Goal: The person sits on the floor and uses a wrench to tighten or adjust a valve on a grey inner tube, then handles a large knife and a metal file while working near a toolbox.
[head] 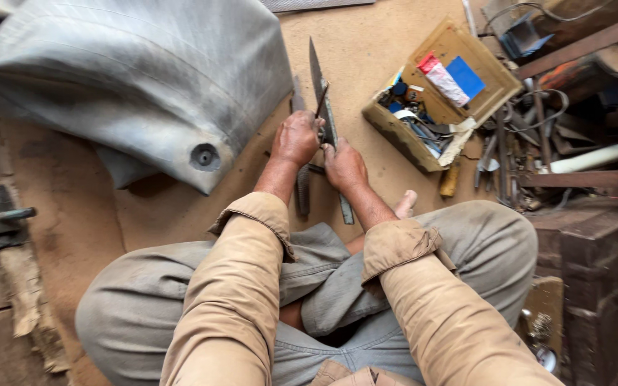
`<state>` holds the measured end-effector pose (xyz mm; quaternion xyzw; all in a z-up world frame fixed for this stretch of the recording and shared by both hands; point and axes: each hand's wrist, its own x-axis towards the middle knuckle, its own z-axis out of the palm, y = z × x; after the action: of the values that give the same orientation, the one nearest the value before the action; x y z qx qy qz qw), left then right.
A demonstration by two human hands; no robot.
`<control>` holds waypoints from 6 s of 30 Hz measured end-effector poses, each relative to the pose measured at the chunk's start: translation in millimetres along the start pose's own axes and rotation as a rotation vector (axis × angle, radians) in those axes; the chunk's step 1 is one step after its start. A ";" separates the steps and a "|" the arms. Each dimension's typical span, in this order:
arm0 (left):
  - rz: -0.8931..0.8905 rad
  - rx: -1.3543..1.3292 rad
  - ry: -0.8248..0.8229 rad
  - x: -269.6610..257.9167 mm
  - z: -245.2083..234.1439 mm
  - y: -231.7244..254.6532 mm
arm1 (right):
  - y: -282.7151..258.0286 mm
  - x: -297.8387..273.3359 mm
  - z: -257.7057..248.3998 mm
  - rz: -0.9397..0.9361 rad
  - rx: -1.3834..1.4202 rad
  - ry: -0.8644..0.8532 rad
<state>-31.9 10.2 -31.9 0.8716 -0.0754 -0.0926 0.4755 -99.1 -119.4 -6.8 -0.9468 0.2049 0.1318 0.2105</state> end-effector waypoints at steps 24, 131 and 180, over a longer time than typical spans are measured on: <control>-0.092 -0.069 -0.063 11.9 -9.1 11.7 | -32.9 -53.4 -40.3 0.195 -0.024 -0.177; -0.179 -0.040 0.005 39.4 15.1 -1.2 | -47.6 -60.1 -43.6 0.185 0.145 -0.158; -0.184 -0.006 0.025 46.2 24.0 -11.1 | -21.0 -6.2 -17.4 0.110 0.317 -0.078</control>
<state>7.9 -13.5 -58.2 0.8744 0.0112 -0.1252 0.4686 -92.4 -107.8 17.8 -0.8833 0.2664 0.1459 0.3572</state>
